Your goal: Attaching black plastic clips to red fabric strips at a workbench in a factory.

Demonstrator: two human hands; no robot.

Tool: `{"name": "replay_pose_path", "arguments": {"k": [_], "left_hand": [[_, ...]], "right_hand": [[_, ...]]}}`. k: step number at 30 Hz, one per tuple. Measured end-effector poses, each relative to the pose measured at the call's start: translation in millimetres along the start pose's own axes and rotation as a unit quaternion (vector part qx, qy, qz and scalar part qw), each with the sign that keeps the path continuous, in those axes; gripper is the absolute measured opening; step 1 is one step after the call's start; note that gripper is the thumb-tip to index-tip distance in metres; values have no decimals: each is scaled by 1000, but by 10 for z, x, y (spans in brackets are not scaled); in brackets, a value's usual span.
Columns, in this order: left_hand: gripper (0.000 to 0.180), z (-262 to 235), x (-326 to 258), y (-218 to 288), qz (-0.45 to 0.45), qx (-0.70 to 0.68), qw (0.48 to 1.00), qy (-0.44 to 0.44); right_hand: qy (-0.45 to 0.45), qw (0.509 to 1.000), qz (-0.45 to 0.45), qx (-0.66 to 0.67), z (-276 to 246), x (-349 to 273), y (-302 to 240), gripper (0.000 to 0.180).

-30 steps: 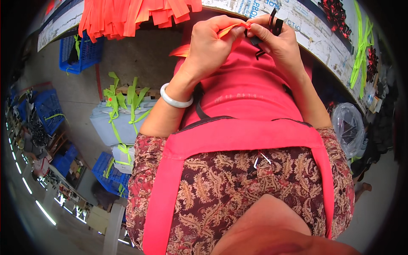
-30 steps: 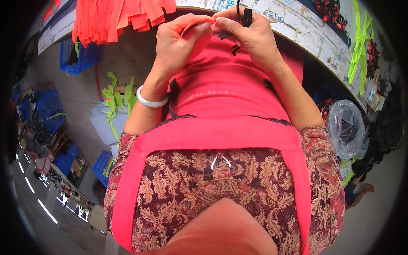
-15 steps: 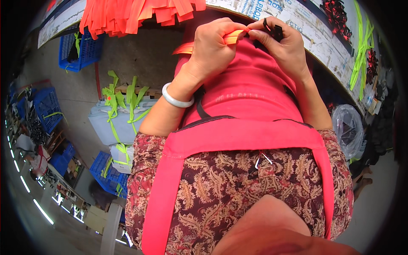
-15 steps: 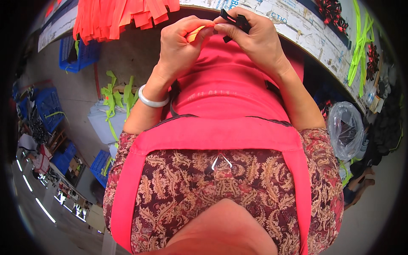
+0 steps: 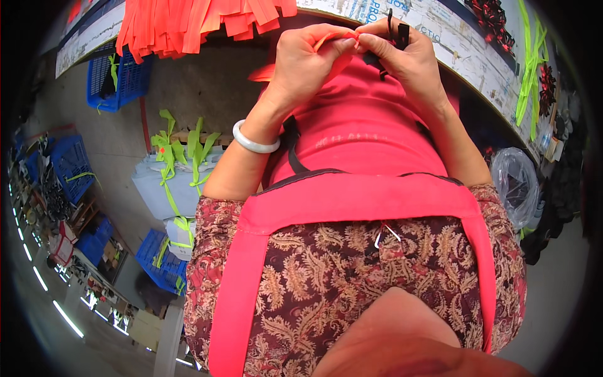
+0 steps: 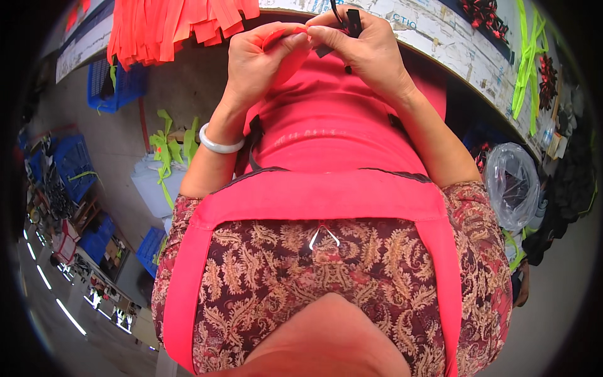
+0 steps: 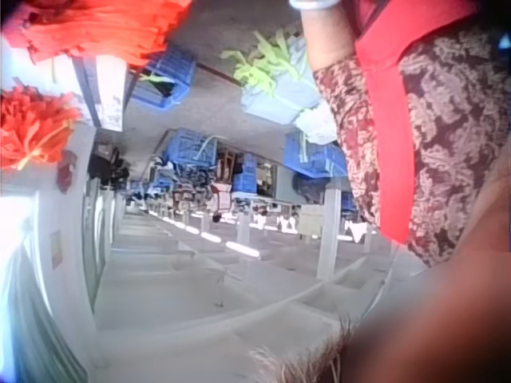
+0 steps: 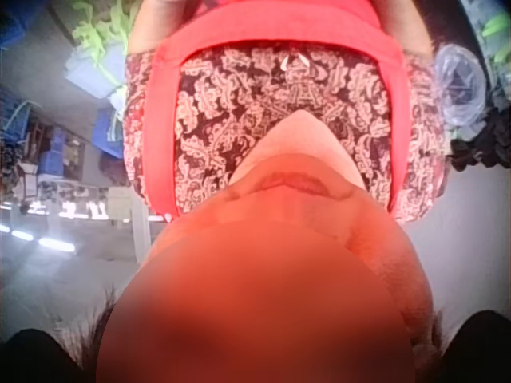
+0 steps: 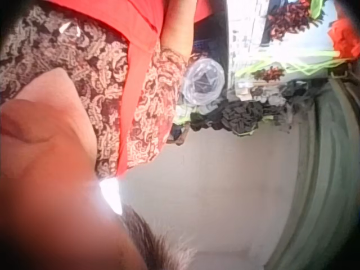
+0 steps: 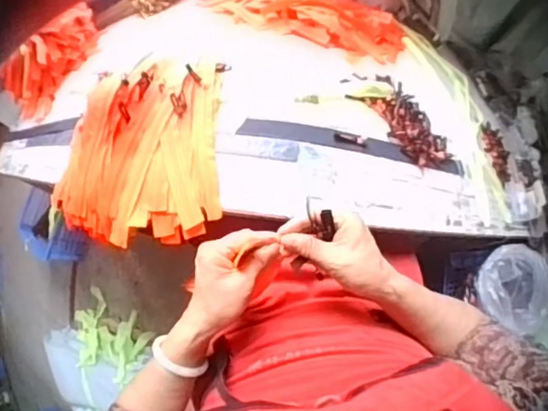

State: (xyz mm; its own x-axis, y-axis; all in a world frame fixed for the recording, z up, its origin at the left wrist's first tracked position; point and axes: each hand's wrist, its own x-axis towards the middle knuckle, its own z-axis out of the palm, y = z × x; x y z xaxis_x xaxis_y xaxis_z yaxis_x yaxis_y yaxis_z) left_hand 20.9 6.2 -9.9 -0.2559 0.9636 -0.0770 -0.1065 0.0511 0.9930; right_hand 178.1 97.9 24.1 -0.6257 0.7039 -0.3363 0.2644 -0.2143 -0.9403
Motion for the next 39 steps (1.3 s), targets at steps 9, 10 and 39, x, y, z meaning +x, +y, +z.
{"name": "replay_pose_path", "arguments": {"k": [9,10,39], "left_hand": [[16,-45,14,-31,14,17,1000,9],[17,-60,26,-18,14,-5,1000,5],[19,-289,-37,217,-99,-176,979,-18]], "right_hand": [[1,999,-43,-2,70,-16,56,22],[-4,995,-93,-24,59,-49,49,21],[-49,996,-80,11,90,26,8,21]]}}
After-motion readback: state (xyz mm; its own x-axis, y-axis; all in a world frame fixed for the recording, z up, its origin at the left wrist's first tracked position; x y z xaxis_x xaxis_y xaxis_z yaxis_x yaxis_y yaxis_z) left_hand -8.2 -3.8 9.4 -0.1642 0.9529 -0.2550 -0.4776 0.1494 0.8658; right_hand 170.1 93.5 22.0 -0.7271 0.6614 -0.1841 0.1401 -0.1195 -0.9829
